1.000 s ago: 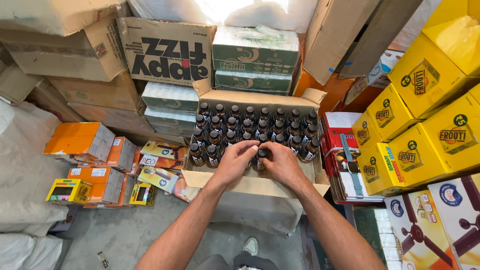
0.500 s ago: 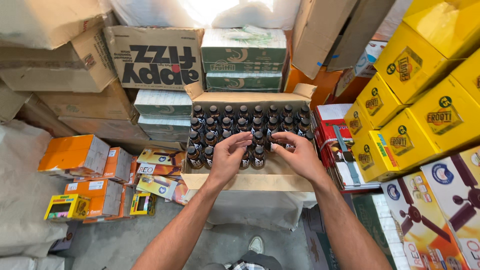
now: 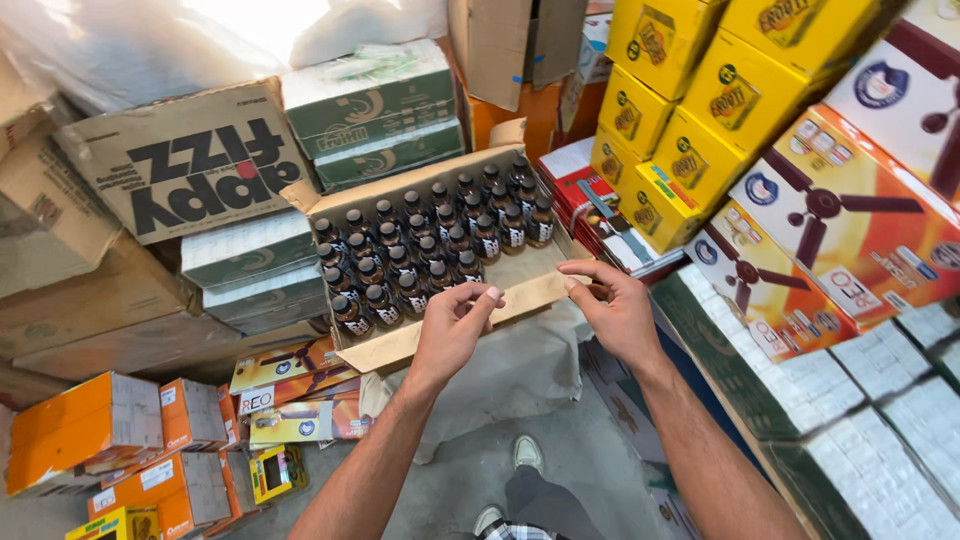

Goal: The person repeatedly picks small dark bottles from a table and places them into a cardboard box. The person handles the bottles one at a time, arranging them in rows inside the box. The person continues this process throughout the clip.

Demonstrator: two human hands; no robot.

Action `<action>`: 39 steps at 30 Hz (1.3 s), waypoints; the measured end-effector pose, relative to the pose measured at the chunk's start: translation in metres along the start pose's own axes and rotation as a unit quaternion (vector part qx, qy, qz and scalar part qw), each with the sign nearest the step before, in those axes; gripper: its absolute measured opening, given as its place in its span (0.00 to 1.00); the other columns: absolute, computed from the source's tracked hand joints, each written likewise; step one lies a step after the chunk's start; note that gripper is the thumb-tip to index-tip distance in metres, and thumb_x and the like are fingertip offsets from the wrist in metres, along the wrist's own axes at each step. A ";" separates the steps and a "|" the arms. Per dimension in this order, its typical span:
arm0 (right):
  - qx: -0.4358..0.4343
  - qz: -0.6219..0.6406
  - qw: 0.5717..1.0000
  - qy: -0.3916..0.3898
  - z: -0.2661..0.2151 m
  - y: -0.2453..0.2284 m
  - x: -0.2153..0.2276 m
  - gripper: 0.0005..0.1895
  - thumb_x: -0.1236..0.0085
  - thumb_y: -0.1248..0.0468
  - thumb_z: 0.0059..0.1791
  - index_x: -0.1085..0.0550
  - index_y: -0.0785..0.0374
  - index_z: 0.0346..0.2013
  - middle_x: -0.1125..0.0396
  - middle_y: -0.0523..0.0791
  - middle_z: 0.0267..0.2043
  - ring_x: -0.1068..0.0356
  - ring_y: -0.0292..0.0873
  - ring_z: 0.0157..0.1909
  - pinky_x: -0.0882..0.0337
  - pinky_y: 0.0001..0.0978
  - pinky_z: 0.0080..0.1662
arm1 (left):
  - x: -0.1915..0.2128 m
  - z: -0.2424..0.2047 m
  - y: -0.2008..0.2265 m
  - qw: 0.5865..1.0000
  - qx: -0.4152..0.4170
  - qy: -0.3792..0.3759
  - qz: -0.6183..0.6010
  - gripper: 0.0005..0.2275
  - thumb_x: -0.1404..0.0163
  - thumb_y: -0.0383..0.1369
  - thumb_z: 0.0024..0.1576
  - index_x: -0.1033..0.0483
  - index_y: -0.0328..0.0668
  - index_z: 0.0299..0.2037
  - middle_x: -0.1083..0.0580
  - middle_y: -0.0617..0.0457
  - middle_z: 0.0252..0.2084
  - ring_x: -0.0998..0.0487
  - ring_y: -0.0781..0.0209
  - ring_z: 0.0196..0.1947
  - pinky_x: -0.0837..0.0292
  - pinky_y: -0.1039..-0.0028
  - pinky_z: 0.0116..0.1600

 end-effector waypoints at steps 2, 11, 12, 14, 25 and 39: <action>-0.014 -0.022 1.000 0.011 -0.028 -0.014 0.011 0.12 0.44 0.69 0.54 0.21 0.61 0.52 0.28 0.51 0.56 0.34 0.54 0.65 0.33 0.56 0.60 | -0.013 -0.011 0.005 1.000 0.005 -0.026 0.003 0.07 0.46 0.31 0.60 0.15 0.38 0.41 0.18 0.48 0.34 0.20 0.66 0.25 0.25 0.80 0.32; -0.172 0.003 0.980 0.098 -0.144 0.000 0.078 0.21 0.48 0.67 0.55 0.29 0.63 0.65 0.38 0.61 0.68 0.52 0.67 0.76 0.48 0.69 0.70 | -0.110 -0.063 0.016 0.977 0.017 -0.200 0.069 0.22 0.47 0.29 0.58 0.29 0.34 0.64 0.24 0.35 0.54 0.21 0.49 0.51 0.23 0.63 0.53; -0.184 0.016 0.975 0.120 -0.156 0.003 0.092 0.21 0.46 0.66 0.55 0.28 0.60 0.64 0.34 0.57 0.66 0.47 0.61 0.76 0.45 0.64 0.70 | -0.127 -0.067 0.015 0.972 0.015 -0.218 0.082 0.24 0.47 0.28 0.57 0.31 0.34 0.65 0.25 0.34 0.53 0.22 0.50 0.50 0.23 0.62 0.53; -0.174 0.016 0.974 0.143 -0.177 0.003 0.119 0.21 0.48 0.67 0.56 0.29 0.64 0.64 0.36 0.61 0.66 0.50 0.67 0.75 0.46 0.68 0.69 | -0.162 -0.079 0.014 0.962 0.019 -0.255 0.096 0.24 0.47 0.29 0.57 0.31 0.35 0.66 0.25 0.33 0.55 0.22 0.45 0.53 0.23 0.59 0.54; -0.208 0.011 0.931 0.299 -0.310 0.051 0.321 0.16 0.45 0.67 0.55 0.23 0.62 0.57 0.27 0.54 0.58 0.36 0.54 0.70 0.33 0.54 0.64 | -0.395 -0.163 -0.015 0.912 0.000 -0.405 0.066 0.15 0.51 0.38 0.65 0.19 0.35 0.51 0.20 0.39 0.42 0.17 0.50 0.46 0.19 0.65 0.44; -0.243 0.040 0.892 0.378 -0.439 0.127 0.512 0.18 0.42 0.71 0.51 0.22 0.63 0.56 0.24 0.52 0.53 0.29 0.43 0.60 0.29 0.43 0.62 | -0.637 -0.267 -0.047 0.885 0.087 -0.458 0.008 0.17 0.47 0.31 0.59 0.23 0.34 0.57 0.24 0.36 0.54 0.21 0.45 0.57 0.23 0.57 0.56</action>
Point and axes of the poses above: each hand's wrist, its own z-axis towards the middle knuckle, its own x-axis out of the back of the hand, y = z × x, the point moved 7 cm from there along z, towards the middle knuckle
